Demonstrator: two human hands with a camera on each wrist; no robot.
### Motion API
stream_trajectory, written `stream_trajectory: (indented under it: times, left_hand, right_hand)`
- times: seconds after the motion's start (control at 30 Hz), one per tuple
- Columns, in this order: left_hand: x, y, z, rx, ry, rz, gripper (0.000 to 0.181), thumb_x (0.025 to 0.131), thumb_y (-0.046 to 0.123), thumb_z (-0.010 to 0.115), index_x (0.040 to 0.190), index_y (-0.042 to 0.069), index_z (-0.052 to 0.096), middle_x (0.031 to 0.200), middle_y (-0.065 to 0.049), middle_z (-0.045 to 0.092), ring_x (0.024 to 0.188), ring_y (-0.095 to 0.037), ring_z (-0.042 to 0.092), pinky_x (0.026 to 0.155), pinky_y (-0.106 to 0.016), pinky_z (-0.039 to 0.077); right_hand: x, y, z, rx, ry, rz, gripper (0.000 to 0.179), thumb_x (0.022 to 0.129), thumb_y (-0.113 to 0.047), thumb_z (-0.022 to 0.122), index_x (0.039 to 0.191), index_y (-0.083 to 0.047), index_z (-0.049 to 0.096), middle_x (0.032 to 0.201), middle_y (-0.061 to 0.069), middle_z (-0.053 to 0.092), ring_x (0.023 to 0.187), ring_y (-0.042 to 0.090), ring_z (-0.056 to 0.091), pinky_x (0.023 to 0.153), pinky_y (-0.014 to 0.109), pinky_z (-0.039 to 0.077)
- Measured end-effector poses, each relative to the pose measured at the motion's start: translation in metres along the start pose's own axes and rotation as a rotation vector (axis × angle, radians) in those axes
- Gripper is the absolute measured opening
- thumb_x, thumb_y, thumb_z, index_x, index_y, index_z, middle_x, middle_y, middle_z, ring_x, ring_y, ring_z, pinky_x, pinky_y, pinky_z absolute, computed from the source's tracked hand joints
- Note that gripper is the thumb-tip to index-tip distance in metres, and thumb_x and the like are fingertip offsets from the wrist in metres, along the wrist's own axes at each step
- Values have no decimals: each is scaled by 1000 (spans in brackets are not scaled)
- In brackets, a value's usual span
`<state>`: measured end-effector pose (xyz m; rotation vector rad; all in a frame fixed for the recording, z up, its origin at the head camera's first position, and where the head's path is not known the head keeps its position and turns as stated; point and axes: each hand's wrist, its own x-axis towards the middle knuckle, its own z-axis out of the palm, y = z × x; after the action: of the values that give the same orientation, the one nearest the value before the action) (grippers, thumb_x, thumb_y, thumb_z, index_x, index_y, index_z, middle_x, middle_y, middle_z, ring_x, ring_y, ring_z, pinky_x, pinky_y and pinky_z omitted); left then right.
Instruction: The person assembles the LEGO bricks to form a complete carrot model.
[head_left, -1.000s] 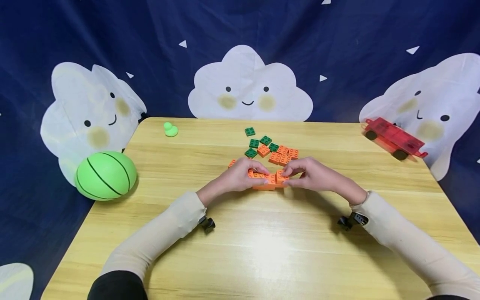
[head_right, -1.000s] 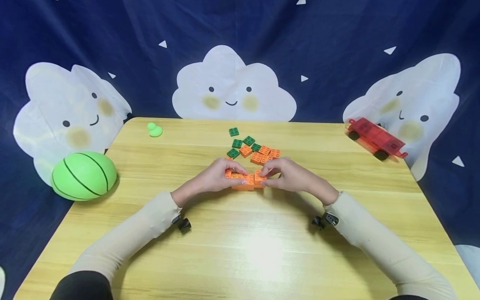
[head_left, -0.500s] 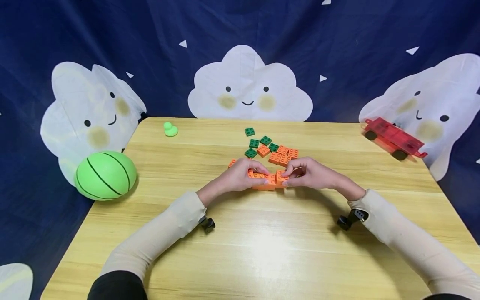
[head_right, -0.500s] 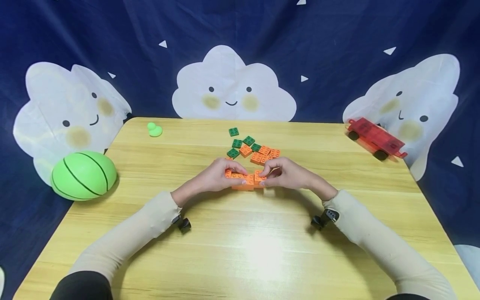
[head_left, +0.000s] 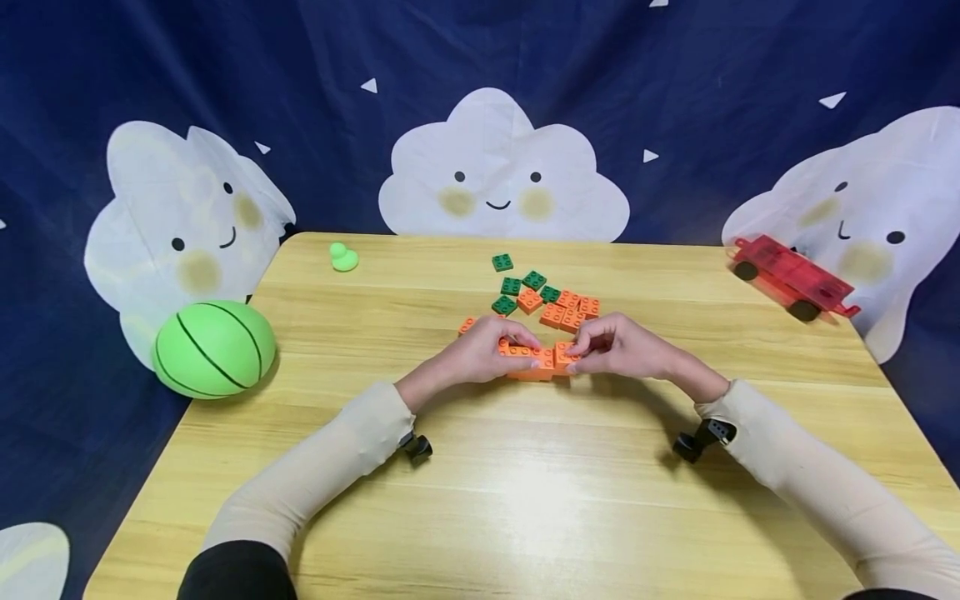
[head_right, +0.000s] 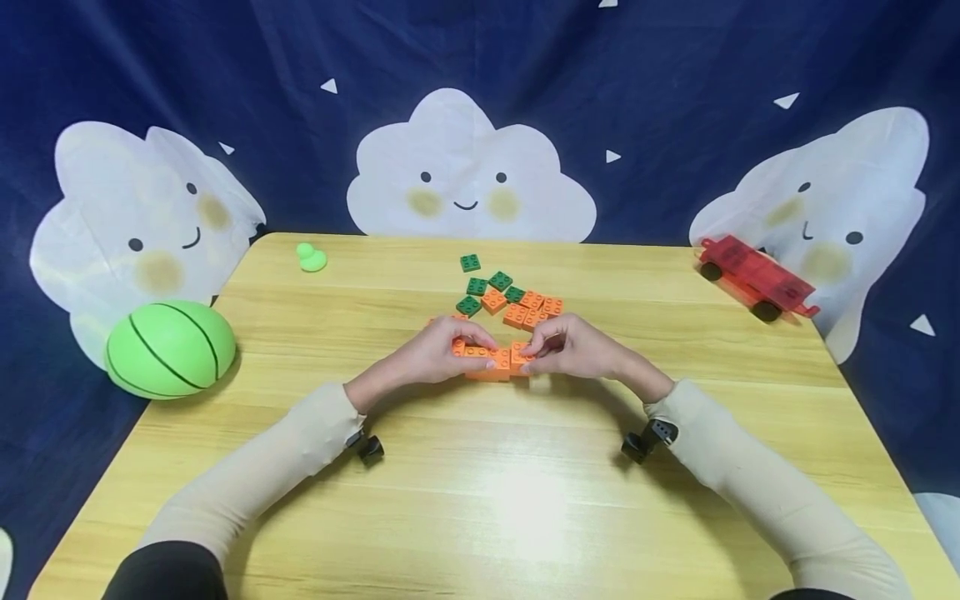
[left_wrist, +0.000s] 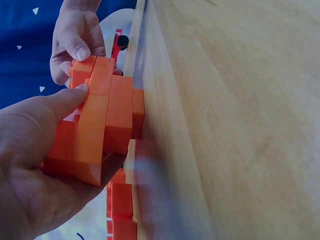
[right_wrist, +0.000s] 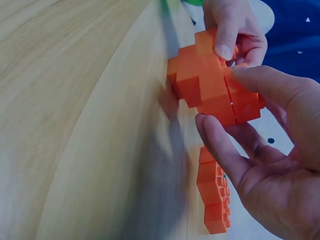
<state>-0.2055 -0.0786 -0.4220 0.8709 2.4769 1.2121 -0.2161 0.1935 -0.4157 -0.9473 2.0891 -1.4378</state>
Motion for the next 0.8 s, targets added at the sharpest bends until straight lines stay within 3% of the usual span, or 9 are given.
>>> stream_trajectory:
  times: [0.13, 0.27, 0.37, 0.57, 0.8]
  left_hand:
    - [1, -1, 1, 15, 3, 7, 23, 91, 21, 80, 112, 12, 78, 114, -2, 78, 109, -15, 70, 97, -29, 56]
    - [1, -2, 1, 15, 1, 6, 23, 91, 21, 80, 112, 12, 78, 113, -1, 78, 109, -15, 70, 97, -30, 56]
    - [1, -2, 1, 16, -2, 11, 23, 91, 22, 80, 112, 12, 78, 113, -1, 78, 109, -15, 70, 97, -30, 56]
    - [1, -1, 2, 9, 1, 11, 22, 91, 20, 80, 111, 12, 78, 113, -2, 78, 108, -15, 70, 95, -28, 57]
    - [1, -2, 1, 10, 6, 1, 22, 91, 22, 80, 111, 13, 78, 114, -1, 78, 109, -14, 70, 95, -29, 57]
  right_hand:
    - [-2, 1, 2, -35, 19, -30, 9, 85, 4, 79, 92, 0, 74, 88, 17, 73, 72, 18, 71, 66, 24, 59]
    - [-3, 5, 5, -82, 61, -78, 14, 85, 3, 80, 97, 1, 74, 103, 22, 74, 87, 8, 72, 74, 26, 62]
    - [-4, 7, 7, -141, 90, -114, 19, 84, 0, 83, 100, -2, 73, 108, 19, 74, 95, 10, 74, 79, 29, 63]
    - [-3, 5, 10, -404, 103, -219, 33, 78, -7, 90, 100, -12, 65, 99, 4, 75, 87, 17, 76, 78, 27, 63]
    - [-6, 12, 15, -512, 180, -355, 35, 74, -3, 91, 100, -9, 68, 97, 7, 78, 81, 21, 78, 69, 28, 64]
